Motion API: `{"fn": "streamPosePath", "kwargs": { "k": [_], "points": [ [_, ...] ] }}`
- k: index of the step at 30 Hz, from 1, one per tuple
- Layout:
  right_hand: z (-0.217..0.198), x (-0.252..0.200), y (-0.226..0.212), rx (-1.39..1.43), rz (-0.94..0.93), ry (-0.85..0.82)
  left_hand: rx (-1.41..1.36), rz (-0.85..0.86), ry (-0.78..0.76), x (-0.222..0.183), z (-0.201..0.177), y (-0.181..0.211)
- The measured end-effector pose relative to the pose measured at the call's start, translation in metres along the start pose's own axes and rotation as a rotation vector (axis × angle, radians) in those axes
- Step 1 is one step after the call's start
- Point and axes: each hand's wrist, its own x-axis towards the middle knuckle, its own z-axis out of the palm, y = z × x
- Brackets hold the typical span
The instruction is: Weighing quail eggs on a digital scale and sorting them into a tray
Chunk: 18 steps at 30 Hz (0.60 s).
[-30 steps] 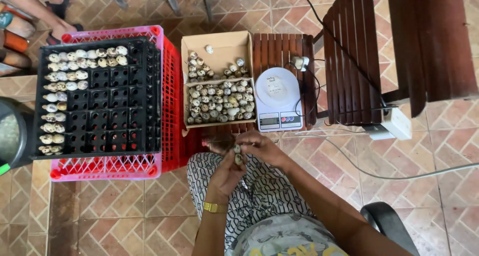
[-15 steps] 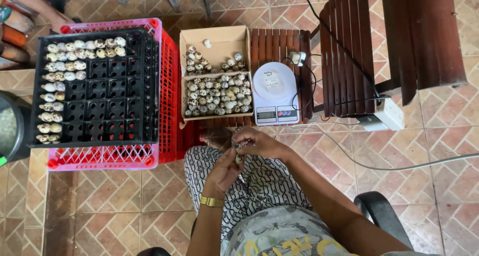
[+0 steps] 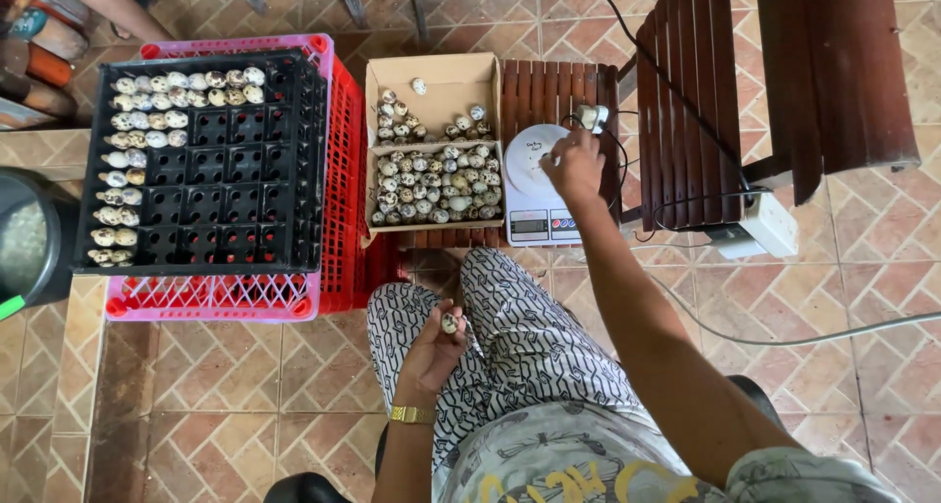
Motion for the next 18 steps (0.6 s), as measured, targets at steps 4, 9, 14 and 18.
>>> {"fn": "streamPosePath", "kwargs": {
  "k": [4, 9, 14, 18],
  "points": [
    [0.058, 0.047, 0.03, -0.195, 0.043, -0.11, -0.012, 0.016, 0.046, -0.007, -0.01, -0.002],
    [0.07, 0.06, 0.025, -0.341, 0.073, -0.284, -0.039, 0.035, 0.067, -0.008, -0.017, -0.002],
    [0.064, 0.058, 0.019, -0.368, 0.076, -0.342, -0.076, 0.052, 0.058, -0.011, -0.02, 0.0],
    [0.065, 0.061, 0.019, -0.391, 0.068, -0.37, -0.095, 0.074, 0.049, -0.01, -0.025, 0.0]
  ]
}}
